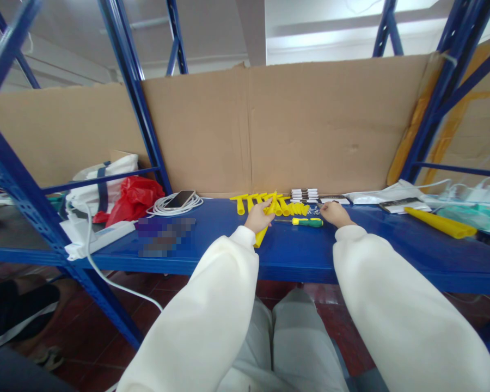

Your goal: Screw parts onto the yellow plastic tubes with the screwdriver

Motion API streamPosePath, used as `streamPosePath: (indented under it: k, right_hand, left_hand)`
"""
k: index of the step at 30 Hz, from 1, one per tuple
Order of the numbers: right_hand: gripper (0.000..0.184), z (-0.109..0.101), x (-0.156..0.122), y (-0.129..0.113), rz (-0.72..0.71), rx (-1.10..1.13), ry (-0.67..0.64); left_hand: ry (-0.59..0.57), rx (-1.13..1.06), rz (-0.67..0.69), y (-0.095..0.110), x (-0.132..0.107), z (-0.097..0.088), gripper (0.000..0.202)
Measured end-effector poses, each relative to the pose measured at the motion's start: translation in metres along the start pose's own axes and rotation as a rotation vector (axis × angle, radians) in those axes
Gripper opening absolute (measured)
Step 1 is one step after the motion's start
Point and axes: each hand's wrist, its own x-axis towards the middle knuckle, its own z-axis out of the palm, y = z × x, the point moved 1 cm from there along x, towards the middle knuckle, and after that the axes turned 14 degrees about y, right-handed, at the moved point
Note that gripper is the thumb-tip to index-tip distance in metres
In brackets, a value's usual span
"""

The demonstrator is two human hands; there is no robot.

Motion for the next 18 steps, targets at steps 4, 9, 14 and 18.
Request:
streamPosePath:
  k: [4,9,14,18]
  right_hand:
    - [0.023,0.003,0.002,-0.002,-0.033,0.082,0.05]
    - [0.019,0.005,0.003,-0.008,-0.085,0.196,0.103]
    - [0.017,0.005,0.002,-0.011,-0.057,0.276,0.095]
    - [0.014,0.007,0.004,-0.012,0.011,0.426,0.141]
  left_hand:
    - [0.002,0.041,0.033,-0.002,0.001,0.0,0.062]
    - [0.003,-0.034,0.106,-0.005,0.003,0.005,0.063]
    - [-0.04,-0.237,0.037,0.007,-0.003,0.016,0.065]
    - [-0.092,-0.388,-0.13,0.026,-0.008,0.031,0.065]
